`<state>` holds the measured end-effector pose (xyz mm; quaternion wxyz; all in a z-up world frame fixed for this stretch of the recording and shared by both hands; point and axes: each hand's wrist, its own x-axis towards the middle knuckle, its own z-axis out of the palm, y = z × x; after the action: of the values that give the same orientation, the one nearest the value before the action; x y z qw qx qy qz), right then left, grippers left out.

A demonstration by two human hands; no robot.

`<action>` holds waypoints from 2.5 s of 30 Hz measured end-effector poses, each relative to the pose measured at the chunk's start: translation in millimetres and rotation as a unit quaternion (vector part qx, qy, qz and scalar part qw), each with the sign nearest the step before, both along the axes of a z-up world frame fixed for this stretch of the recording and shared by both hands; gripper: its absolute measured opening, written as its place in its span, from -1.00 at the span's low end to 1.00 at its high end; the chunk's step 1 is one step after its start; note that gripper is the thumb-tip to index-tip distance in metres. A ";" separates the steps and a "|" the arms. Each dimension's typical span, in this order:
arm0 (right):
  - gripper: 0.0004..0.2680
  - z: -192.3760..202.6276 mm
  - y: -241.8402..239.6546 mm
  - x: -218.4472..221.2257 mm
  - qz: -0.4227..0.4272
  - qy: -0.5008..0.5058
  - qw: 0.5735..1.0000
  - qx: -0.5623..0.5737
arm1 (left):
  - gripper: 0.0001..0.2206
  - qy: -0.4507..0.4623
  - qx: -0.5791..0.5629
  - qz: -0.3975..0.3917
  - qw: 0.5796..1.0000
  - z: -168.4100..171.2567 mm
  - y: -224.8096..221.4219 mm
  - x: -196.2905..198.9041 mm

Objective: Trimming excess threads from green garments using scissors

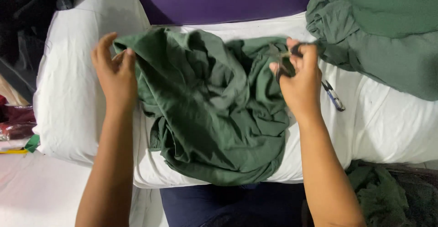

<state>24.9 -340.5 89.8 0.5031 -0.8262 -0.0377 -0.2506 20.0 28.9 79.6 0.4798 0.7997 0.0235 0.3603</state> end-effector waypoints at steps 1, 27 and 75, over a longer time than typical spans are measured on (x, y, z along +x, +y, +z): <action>-0.65 -5.7 -1.8 -9.8 -0.007 0.012 0.999 -0.035 | -0.71 -0.001 0.022 -0.023 0.999 -2.3 -4.9 -10.7; -0.74 -27.5 -60.5 -100.8 -0.024 0.063 0.890 0.452 | -0.84 0.030 -0.110 0.009 0.993 -46.4 -30.2 -163.4; -0.65 -98.6 -83.1 -131.3 0.029 0.528 0.776 -0.344 | -0.38 0.674 0.020 -0.148 0.724 -57.6 -19.9 -199.1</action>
<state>-106.3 -423.7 -8.8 0.1337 -0.9452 0.1266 0.2697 -179.1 9.0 22.0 0.3691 0.8344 0.2149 -0.3485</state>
